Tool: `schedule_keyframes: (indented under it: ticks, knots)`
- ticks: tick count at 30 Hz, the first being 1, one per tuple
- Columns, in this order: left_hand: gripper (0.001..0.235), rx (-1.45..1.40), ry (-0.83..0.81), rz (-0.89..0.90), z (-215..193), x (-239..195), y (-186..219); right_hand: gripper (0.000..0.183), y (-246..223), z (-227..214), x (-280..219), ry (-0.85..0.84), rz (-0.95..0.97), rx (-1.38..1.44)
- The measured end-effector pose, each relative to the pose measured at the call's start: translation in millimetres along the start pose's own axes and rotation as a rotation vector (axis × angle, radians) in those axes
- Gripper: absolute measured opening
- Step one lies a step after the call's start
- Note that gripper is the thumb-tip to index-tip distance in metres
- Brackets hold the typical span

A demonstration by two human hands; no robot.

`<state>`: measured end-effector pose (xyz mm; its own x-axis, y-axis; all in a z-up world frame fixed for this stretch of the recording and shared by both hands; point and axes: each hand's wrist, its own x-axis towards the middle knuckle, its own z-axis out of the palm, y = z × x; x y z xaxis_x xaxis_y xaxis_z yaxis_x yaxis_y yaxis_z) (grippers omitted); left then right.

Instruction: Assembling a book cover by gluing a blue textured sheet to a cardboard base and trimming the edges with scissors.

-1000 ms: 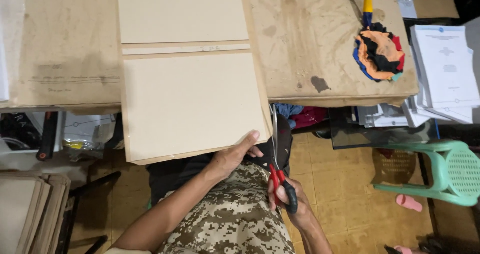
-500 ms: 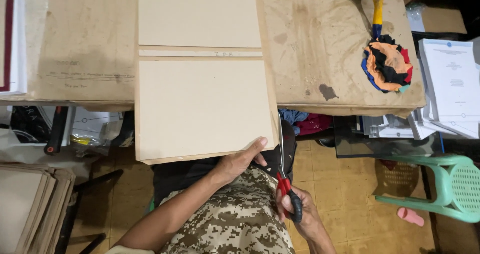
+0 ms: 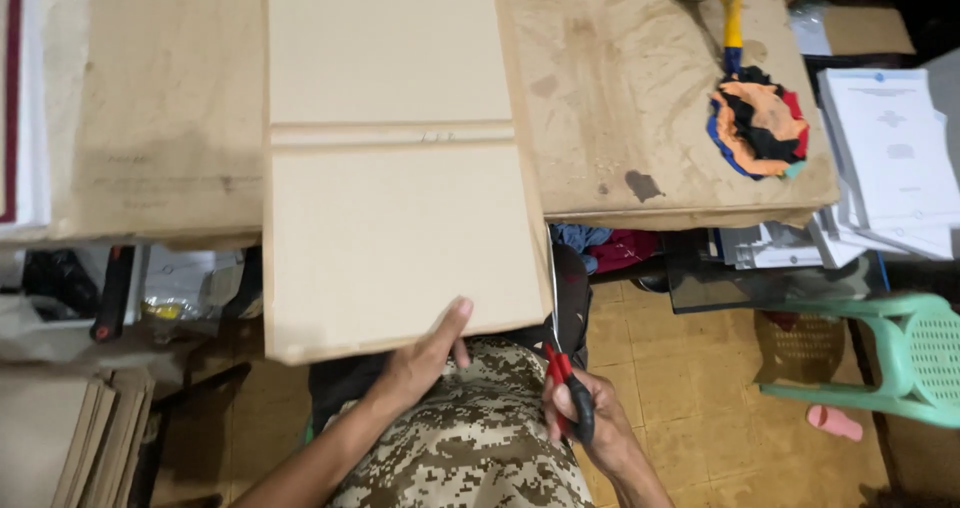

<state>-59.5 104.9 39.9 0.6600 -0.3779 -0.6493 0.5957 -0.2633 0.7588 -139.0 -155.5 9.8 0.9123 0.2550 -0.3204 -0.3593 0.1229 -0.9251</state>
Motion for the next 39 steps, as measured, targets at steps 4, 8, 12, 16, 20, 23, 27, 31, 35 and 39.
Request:
schedule_keyframes:
  ticks: [4, 8, 12, 16, 20, 23, 27, 31, 35, 39]
  knots:
    - [0.092, -0.034, -0.014, -0.026, 6.4, 0.6, -18.8, 0.04, -2.3, 9.6, 2.9, 0.063, 0.04, -0.004]
    - [0.097, -0.066, -0.046, -0.001, 5.8, 9.1, -34.9, 0.034, -8.8, 13.0, 1.7, 0.037, -0.004, 0.033]
    - [0.072, -0.136, -0.013, -0.069, 5.2, 4.9, -28.7, 0.035, -8.2, 9.4, -1.4, 0.036, 0.023, 0.032]
    - [0.071, -0.154, -0.02, -0.075, 5.9, 1.9, -24.5, 0.031, -4.4, 7.3, -2.7, 0.015, 0.017, 0.052]
    - [0.095, -0.059, -0.004, -0.13, 4.2, -7.3, -16.1, 0.03, -9.1, 10.7, -4.9, 0.032, 0.023, 0.011]
    - [0.07, -0.071, -0.025, -0.09, 2.0, -2.0, -30.2, 0.031, -3.5, 8.3, -5.9, 0.02, 0.019, 0.036]
    - [0.08, 0.08, -0.085, -0.104, 2.9, -19.5, -23.0, 0.03, -6.8, 14.9, 3.8, 0.046, 0.053, 0.114]
    - [0.088, 0.125, -0.124, -0.278, 7.0, -35.4, -13.2, 0.042, -12.6, 23.6, 12.0, 0.083, 0.026, 0.111]
    - [0.08, 0.042, -0.132, -0.167, 5.5, -22.2, -40.3, 0.044, -17.4, 26.8, 10.5, 0.079, 0.028, 0.09]
    - [0.1, 0.038, -0.165, -0.205, 7.3, -20.8, -44.7, 0.039, -14.3, 23.2, 7.3, 0.117, 0.044, 0.074]
